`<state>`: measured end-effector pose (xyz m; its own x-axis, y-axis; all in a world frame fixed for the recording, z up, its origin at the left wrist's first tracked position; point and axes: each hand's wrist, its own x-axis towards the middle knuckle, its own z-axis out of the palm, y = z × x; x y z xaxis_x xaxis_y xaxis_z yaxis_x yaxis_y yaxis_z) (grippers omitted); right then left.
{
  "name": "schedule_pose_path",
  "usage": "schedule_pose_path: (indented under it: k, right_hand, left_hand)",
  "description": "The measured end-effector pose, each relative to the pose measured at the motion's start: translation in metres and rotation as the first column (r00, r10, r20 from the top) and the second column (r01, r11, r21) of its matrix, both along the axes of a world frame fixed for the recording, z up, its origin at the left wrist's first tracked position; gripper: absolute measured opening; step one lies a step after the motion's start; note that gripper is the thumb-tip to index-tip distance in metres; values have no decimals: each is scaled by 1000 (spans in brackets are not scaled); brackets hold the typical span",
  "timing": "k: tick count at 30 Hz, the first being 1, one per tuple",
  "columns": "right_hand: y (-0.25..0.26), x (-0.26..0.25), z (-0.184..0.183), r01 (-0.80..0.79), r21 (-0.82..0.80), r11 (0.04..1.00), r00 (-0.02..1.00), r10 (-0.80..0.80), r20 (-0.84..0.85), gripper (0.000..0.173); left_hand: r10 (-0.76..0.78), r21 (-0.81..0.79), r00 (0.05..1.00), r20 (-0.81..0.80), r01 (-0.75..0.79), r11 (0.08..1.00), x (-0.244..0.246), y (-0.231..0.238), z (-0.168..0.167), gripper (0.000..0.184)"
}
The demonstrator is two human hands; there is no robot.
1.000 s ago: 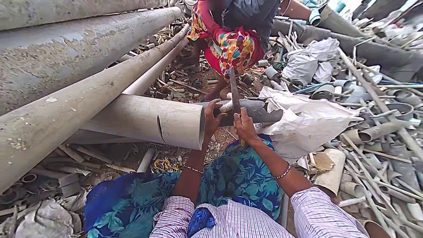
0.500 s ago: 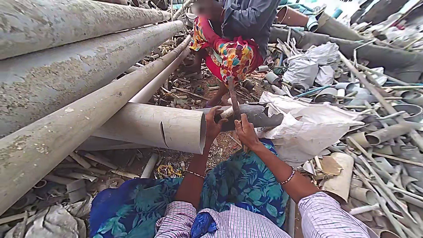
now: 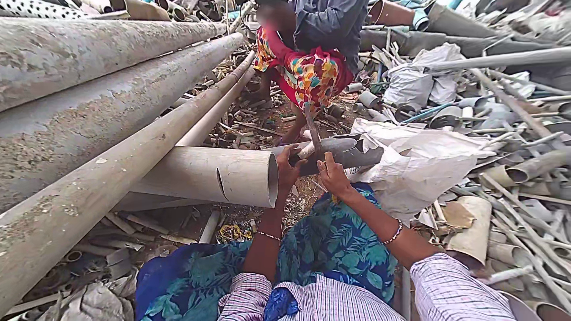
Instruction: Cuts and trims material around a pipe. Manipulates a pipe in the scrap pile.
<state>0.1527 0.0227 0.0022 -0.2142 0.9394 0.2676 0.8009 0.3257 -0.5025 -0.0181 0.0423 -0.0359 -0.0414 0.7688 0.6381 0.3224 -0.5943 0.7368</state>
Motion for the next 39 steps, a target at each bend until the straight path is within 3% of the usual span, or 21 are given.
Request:
schedule_pose_path:
  k: [3, 6, 9, 12, 16, 21, 25, 28, 33, 39]
  right_hand:
    - [-2, 1, 2, -56, 9, 998, 993, 55, 104, 33]
    - [1, 6, 7, 28, 47, 999, 997, -32, 73, 29]
    - [0, 2, 1, -61, 91, 994, 989, 48, 139, 31]
    - [1, 2, 10, 21, 48, 999, 993, -27, 113, 30]
    - [-1, -2, 7, -58, 58, 997, 974, 44, 224, 32]
    - [-7, -16, 14, 37, -6, 999, 976, -35, 214, 36]
    - [-2, -14, 12, 32, 61, 998, 931, -52, 360, 46]
    - [10, -9, 33, 176, -59, 983, 921, -144, 362, 48]
    - [-11, -28, 34, 120, -134, 984, 885, -45, 463, 63]
    - [0, -26, 45, 182, -133, 974, 869, -95, 486, 67]
  left_hand:
    - [5, 1, 1000, -10, -5, 1000, -1, 2, 0, 53]
    - [2, -5, 1000, 12, -2, 1000, 1, -1, 0, 53]
    - [2, -11, 1000, 18, -2, 1000, 1, 0, 6, 52]
    - [5, -20, 1000, 6, -5, 1000, 2, -2, 5, 53]
    - [16, 11, 1000, 0, -16, 1000, 2, 1, 3, 53]
    - [28, -37, 1000, 0, -28, 999, 7, -6, 10, 50]
    - [34, 25, 999, 33, -35, 999, 7, -2, 6, 52]
    - [21, -1, 998, 54, -21, 1000, 9, -6, 6, 51]
    - [36, -10, 998, 56, -36, 999, 9, -7, 9, 49]
    - [35, -37, 998, 52, -34, 999, 8, -12, 7, 50]
